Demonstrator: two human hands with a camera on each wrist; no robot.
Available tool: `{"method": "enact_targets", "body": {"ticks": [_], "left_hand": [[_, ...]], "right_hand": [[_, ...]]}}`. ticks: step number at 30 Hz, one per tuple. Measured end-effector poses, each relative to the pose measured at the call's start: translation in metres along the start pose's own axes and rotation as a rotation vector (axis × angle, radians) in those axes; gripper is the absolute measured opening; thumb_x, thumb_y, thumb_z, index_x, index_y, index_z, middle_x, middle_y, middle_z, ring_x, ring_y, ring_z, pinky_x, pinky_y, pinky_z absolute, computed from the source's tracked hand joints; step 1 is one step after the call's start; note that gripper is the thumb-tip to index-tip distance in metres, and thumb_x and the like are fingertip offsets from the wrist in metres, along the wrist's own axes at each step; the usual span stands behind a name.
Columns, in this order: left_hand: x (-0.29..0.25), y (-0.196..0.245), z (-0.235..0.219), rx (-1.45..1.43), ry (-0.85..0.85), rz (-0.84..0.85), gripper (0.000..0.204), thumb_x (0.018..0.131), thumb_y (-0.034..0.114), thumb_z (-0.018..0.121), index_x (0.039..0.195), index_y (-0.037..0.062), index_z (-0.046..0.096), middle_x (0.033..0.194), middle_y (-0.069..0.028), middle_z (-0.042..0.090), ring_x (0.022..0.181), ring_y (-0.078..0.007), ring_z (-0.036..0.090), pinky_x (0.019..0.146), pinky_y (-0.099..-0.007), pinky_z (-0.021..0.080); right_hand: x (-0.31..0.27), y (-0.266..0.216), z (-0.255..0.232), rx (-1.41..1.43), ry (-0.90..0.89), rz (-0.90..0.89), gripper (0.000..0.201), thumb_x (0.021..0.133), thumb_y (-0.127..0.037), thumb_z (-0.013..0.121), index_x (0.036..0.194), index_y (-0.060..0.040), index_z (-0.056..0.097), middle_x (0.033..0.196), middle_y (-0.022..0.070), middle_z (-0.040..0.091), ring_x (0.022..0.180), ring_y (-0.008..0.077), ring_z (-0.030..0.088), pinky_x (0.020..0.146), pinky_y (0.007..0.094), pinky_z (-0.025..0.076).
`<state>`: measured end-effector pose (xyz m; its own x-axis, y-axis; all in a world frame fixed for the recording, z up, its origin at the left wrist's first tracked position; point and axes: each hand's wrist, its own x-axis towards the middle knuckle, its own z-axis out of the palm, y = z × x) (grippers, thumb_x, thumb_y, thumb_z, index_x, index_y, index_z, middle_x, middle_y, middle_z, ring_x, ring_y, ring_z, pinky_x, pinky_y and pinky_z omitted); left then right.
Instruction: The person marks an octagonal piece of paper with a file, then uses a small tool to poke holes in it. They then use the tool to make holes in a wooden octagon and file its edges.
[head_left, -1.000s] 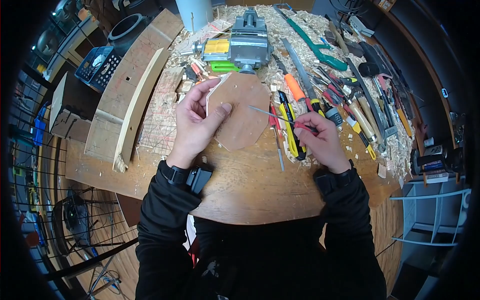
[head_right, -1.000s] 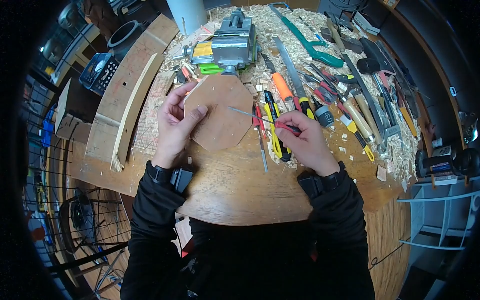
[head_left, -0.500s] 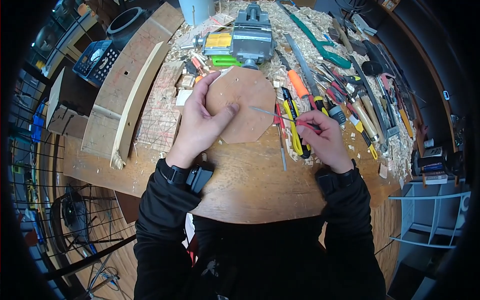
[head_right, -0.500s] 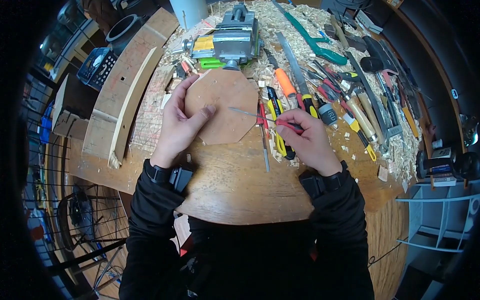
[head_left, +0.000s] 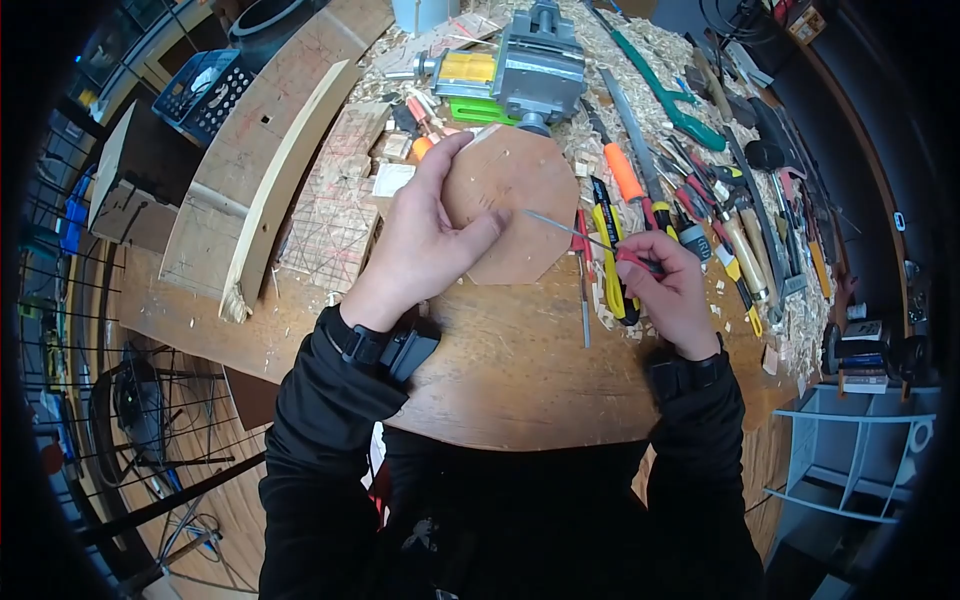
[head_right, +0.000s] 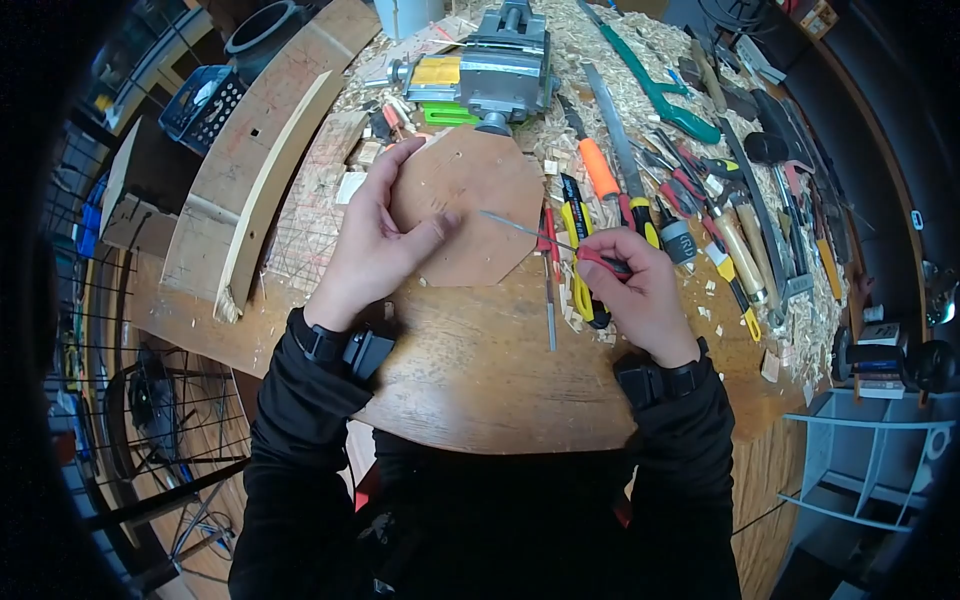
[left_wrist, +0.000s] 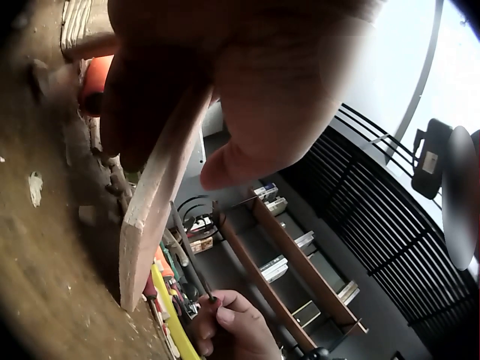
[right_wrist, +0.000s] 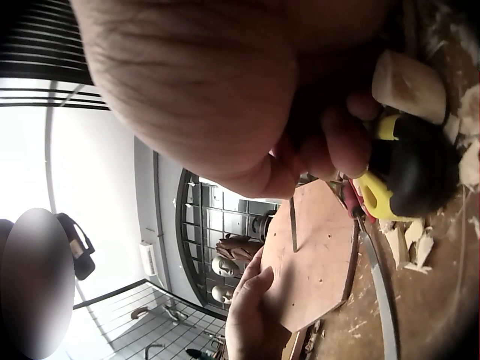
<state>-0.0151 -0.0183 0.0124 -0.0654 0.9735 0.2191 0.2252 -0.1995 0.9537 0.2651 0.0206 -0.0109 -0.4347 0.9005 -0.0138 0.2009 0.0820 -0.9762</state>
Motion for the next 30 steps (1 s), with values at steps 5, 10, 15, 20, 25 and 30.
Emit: {"method": "enact_targets", "body": {"ticks": [5,10,15,20,25,30], "left_hand": [[0.001,-0.006,0.003,-0.064,0.010,0.034,0.069,0.082,0.000,0.069,0.140,-0.0063,0.034,0.127,-0.0184,0.055,0.116,-0.0206,0.057,0.096,-0.0311,0.049],[0.002,-0.006,0.004,-0.087,0.016,-0.001,0.068,0.082,0.001,0.070,0.140,-0.0054,0.035,0.126,-0.0172,0.055,0.117,-0.0199,0.056,0.098,-0.0309,0.048],[0.003,-0.010,0.004,-0.059,0.023,0.012,0.068,0.082,0.001,0.070,0.140,-0.0046,0.036,0.126,-0.0162,0.056,0.116,-0.0191,0.056,0.098,-0.0307,0.048],[0.002,-0.008,0.004,-0.087,0.032,-0.001,0.067,0.082,0.002,0.071,0.140,-0.0034,0.037,0.125,-0.0157,0.056,0.116,-0.0192,0.056,0.099,-0.0309,0.047],[0.003,-0.010,0.004,-0.082,0.032,0.008,0.066,0.082,0.002,0.071,0.139,-0.0032,0.038,0.125,-0.0153,0.056,0.117,-0.0192,0.055,0.099,-0.0314,0.046],[0.003,-0.011,0.004,-0.094,0.028,0.006,0.066,0.082,0.002,0.071,0.139,-0.0031,0.039,0.125,-0.0152,0.056,0.117,-0.0191,0.055,0.100,-0.0314,0.046]], "right_hand": [[0.000,0.001,-0.002,-0.001,-0.007,-0.003,0.018,0.091,-0.003,0.066,0.108,0.0010,0.062,0.094,0.0020,0.065,0.082,0.0051,0.059,0.073,0.0196,0.048],[0.000,0.000,-0.002,-0.022,-0.003,-0.022,0.018,0.091,-0.005,0.067,0.107,0.0012,0.062,0.096,0.0031,0.066,0.089,0.0072,0.061,0.080,0.0215,0.048],[0.000,0.000,-0.002,-0.007,-0.009,-0.026,0.018,0.091,-0.006,0.067,0.107,0.0014,0.062,0.095,0.0030,0.067,0.089,0.0071,0.061,0.080,0.0218,0.049],[0.001,0.001,-0.002,0.003,-0.015,-0.021,0.018,0.091,-0.007,0.067,0.106,0.0014,0.062,0.095,0.0026,0.067,0.088,0.0067,0.061,0.080,0.0216,0.049],[0.001,0.001,-0.002,0.001,-0.017,-0.017,0.018,0.091,-0.007,0.068,0.106,0.0014,0.062,0.095,0.0023,0.067,0.088,0.0065,0.060,0.080,0.0214,0.049],[0.000,0.000,-0.002,0.017,-0.016,-0.014,0.017,0.091,-0.006,0.067,0.106,0.0017,0.062,0.095,0.0025,0.066,0.088,0.0062,0.060,0.079,0.0214,0.049]]}}
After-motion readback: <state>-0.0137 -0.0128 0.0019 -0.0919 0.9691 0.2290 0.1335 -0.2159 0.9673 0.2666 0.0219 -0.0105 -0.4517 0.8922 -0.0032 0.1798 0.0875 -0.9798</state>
